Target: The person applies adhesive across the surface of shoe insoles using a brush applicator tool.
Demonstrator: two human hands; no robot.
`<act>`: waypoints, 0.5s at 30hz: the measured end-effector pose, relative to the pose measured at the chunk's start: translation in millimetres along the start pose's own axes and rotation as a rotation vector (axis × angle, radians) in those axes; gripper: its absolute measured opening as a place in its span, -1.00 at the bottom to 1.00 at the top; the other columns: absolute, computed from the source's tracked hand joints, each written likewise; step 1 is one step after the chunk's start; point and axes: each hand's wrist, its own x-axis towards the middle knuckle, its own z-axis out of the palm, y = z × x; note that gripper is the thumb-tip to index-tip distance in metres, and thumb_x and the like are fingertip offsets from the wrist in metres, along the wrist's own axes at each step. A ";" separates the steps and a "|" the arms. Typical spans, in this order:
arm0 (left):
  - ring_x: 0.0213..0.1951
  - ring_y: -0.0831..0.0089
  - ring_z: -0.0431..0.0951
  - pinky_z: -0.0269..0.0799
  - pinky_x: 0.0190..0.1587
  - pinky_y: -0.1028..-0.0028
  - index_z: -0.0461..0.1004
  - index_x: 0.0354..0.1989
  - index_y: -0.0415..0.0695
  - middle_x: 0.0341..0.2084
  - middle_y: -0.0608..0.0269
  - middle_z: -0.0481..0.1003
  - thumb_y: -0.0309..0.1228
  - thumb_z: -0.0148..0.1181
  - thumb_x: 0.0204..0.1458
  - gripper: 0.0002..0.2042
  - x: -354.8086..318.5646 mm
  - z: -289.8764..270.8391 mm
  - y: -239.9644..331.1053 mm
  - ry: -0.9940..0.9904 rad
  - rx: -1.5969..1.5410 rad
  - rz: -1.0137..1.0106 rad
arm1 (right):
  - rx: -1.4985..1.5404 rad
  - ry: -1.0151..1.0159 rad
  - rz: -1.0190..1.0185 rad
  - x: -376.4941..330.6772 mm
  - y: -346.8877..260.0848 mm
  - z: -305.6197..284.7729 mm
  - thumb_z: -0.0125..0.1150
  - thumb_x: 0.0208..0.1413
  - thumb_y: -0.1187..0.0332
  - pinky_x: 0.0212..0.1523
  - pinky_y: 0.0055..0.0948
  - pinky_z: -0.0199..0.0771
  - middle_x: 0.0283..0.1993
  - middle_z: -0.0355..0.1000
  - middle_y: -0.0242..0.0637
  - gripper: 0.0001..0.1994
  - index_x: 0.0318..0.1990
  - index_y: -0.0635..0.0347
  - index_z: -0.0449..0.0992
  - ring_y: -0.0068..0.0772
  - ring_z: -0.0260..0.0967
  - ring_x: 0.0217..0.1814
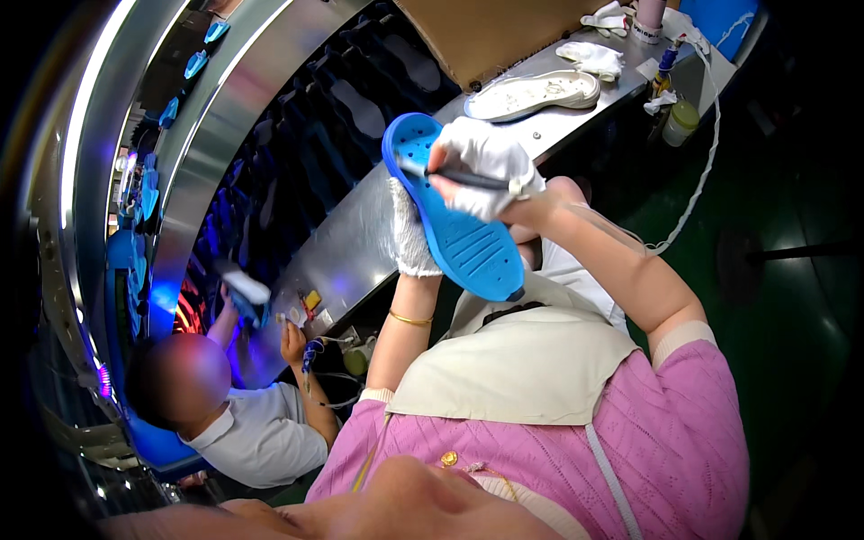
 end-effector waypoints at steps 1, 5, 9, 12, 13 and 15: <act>0.20 0.20 0.35 0.29 0.27 0.21 0.19 0.31 -0.13 0.23 0.07 0.29 0.15 -0.10 0.22 -0.33 2.1 0.6 -1.3 -0.060 -0.002 0.082 | -0.021 -0.017 -0.007 -3.4 -4.1 0.9 0.28 -0.02 0.59 -0.34 -0.60 0.42 -0.42 0.43 -0.42 -0.81 -0.26 0.15 0.45 -0.64 0.38 -0.41; 0.18 0.17 0.36 0.31 0.26 0.18 0.13 0.34 -0.13 0.22 0.06 0.29 0.19 -0.09 0.20 -0.28 4.9 -0.7 2.3 -0.507 -0.493 -0.090 | 0.199 -0.037 0.125 -7.9 -10.4 -0.3 0.19 0.02 0.60 -0.34 -0.58 0.42 -0.40 0.42 -0.40 -0.86 -0.27 0.17 0.44 -0.60 0.38 -0.40; 0.16 0.16 0.39 0.33 0.24 0.17 0.17 0.33 -0.09 0.21 0.08 0.31 0.20 -0.08 0.18 -0.30 5.5 2.9 6.3 0.030 -0.021 0.129 | -0.203 0.018 -0.145 -6.4 -4.6 3.9 0.26 -0.06 0.54 -0.34 -0.50 0.42 -0.45 0.40 -0.31 -0.84 -0.29 0.14 0.48 -0.44 0.38 -0.43; 0.13 0.18 0.39 0.33 0.22 0.16 0.16 0.33 -0.05 0.19 0.10 0.32 0.24 -0.16 0.19 -0.29 6.8 0.8 8.6 0.096 -0.058 0.140 | -0.066 -0.177 -0.133 -15.9 -2.5 8.0 0.24 -0.12 0.57 -0.31 -0.47 0.43 -0.39 0.40 -0.29 -0.78 -0.26 0.14 0.49 -0.37 0.40 -0.39; 0.13 0.19 0.39 0.34 0.22 0.17 0.17 0.33 -0.05 0.19 0.11 0.33 0.25 -0.17 0.19 -0.29 8.6 -1.3 10.8 0.082 -0.047 0.135 | -0.089 -0.128 -0.047 -17.2 -1.5 9.0 0.24 -0.12 0.57 -0.30 -0.48 0.43 -0.38 0.40 -0.30 -0.78 -0.26 0.13 0.49 -0.38 0.40 -0.39; 0.12 0.11 0.42 0.34 0.22 0.09 0.13 0.35 -0.06 0.17 0.05 0.36 0.26 -0.21 0.19 -0.27 11.5 -6.5 11.8 0.127 -0.095 0.151 | -0.028 -0.040 0.032 -20.0 -1.4 11.7 0.25 -0.11 0.56 -0.29 -0.47 0.44 -0.37 0.42 -0.29 -0.80 -0.28 0.11 0.50 -0.38 0.43 -0.37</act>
